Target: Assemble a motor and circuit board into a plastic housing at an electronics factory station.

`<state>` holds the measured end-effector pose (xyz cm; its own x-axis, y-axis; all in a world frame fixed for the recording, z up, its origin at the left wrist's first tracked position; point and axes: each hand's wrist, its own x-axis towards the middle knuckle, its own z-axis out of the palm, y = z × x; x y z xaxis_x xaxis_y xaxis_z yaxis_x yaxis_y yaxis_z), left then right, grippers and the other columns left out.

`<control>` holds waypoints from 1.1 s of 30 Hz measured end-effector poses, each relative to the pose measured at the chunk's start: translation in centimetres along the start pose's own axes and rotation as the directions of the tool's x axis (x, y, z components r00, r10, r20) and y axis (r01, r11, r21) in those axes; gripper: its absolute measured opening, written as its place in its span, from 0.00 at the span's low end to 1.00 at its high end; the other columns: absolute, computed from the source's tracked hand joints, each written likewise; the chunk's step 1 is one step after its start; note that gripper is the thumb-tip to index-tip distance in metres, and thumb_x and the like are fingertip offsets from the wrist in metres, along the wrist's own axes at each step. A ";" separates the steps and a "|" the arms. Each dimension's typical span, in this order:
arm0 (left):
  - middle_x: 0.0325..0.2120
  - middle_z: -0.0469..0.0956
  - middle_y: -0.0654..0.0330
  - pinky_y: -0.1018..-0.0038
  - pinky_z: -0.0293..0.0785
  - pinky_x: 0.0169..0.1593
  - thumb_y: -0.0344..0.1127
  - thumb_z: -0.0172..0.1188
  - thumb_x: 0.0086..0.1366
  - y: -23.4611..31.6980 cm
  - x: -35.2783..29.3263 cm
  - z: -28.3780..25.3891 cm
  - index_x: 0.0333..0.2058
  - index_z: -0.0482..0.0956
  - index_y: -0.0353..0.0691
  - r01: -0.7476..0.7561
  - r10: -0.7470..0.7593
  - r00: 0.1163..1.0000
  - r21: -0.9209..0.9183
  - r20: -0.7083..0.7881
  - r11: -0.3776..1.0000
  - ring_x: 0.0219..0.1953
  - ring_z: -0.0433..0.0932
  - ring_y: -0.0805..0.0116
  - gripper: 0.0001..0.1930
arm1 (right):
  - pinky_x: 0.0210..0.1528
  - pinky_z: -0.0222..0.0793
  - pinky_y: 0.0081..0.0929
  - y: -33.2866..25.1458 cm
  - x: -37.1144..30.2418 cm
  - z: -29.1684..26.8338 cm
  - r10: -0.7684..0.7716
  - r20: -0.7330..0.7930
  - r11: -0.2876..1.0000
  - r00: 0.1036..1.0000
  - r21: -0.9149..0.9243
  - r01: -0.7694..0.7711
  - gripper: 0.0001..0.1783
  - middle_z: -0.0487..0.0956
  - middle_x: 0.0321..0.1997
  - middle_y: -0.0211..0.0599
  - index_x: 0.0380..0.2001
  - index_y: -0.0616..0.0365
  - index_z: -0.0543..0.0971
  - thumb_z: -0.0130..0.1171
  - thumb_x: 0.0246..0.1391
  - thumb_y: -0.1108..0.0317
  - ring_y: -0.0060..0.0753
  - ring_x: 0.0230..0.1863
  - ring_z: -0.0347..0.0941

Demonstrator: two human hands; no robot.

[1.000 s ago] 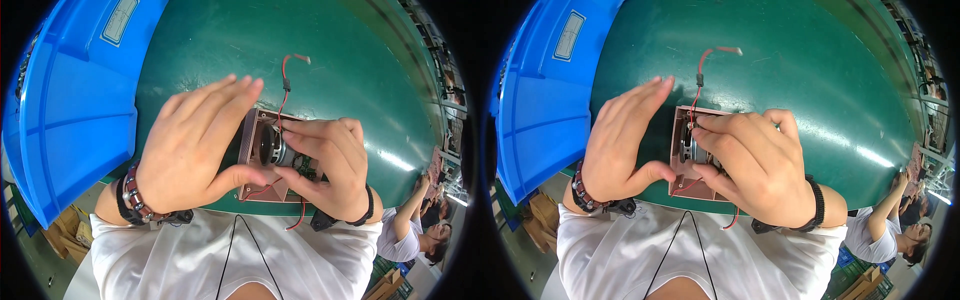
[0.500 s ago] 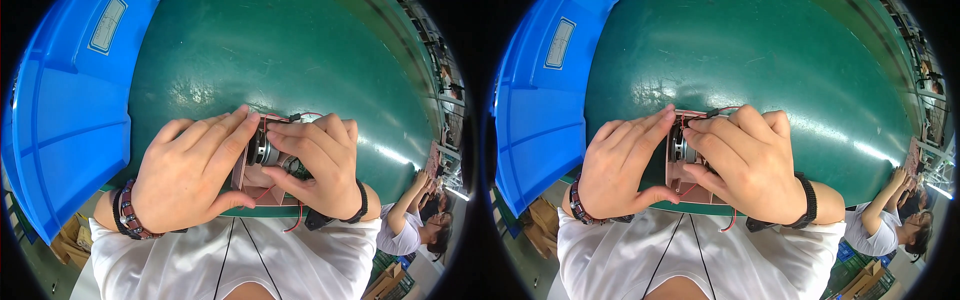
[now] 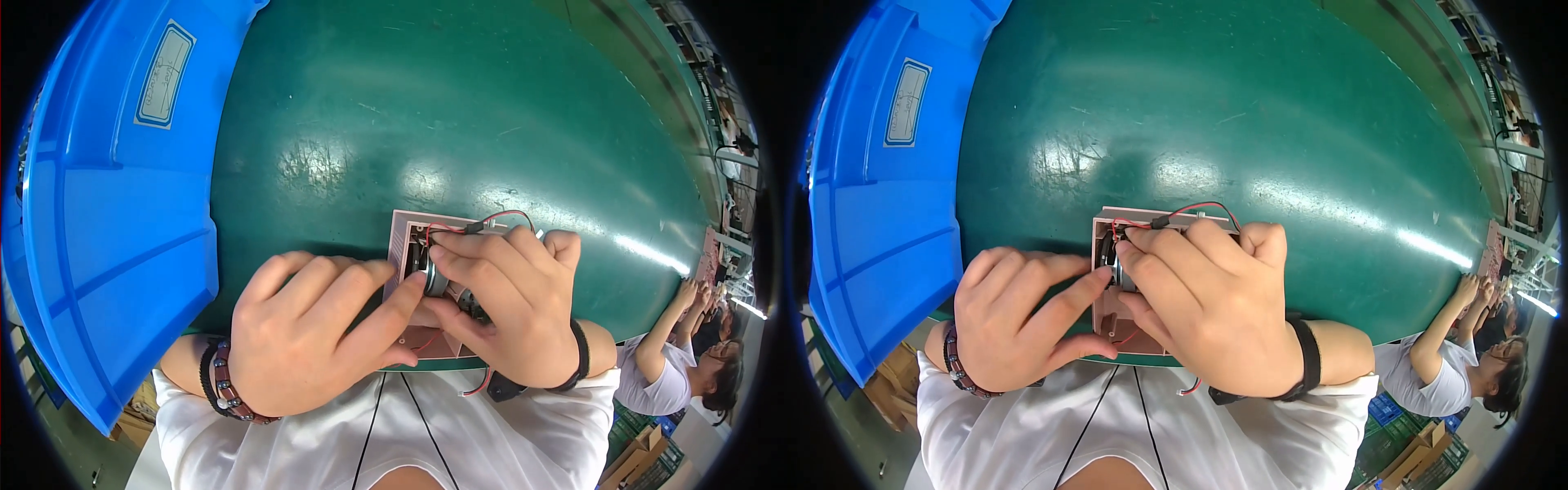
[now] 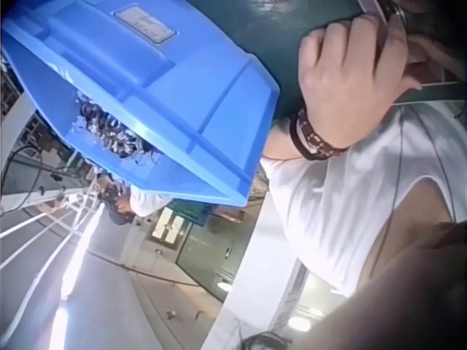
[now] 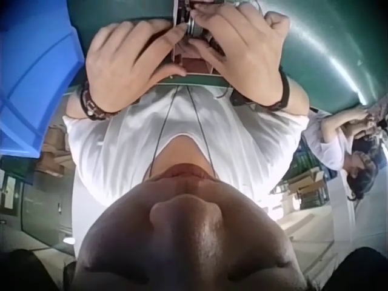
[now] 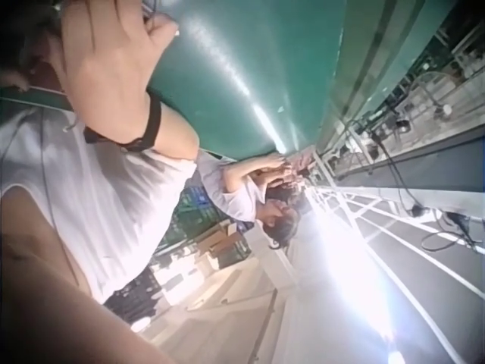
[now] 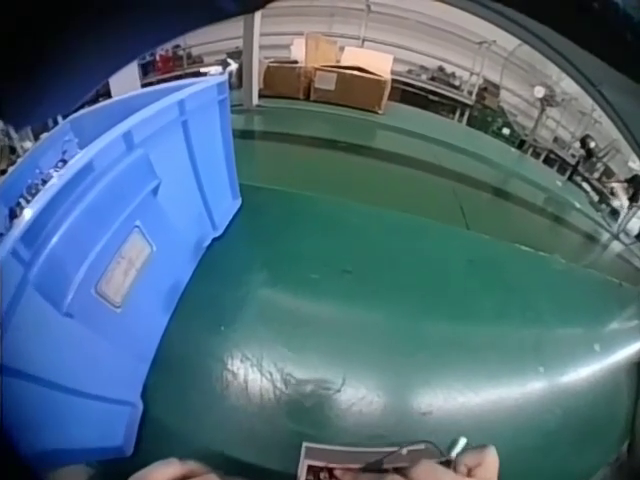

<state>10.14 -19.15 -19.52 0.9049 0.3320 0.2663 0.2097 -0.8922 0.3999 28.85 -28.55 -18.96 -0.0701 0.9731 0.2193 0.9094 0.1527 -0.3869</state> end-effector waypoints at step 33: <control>0.19 0.69 0.63 0.71 0.67 0.19 0.29 0.57 0.49 0.0 0.6 0.1 0.41 0.78 0.51 0.017 -0.027 0.998 0.162 0.061 0.987 0.16 0.72 0.66 0.18 | 0.43 0.65 0.25 8.6 -1.4 -1.3 0.014 0.098 0.980 0.995 0.196 -0.033 0.09 0.75 0.37 0.36 0.36 0.60 0.77 0.55 0.49 0.76 0.33 0.37 0.70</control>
<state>10.75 -19.01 -19.47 0.9196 0.3370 0.2017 0.2824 -0.9243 0.2569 37.29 -28.87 -21.39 -0.0974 0.9873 0.1256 0.8129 0.1518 -0.5623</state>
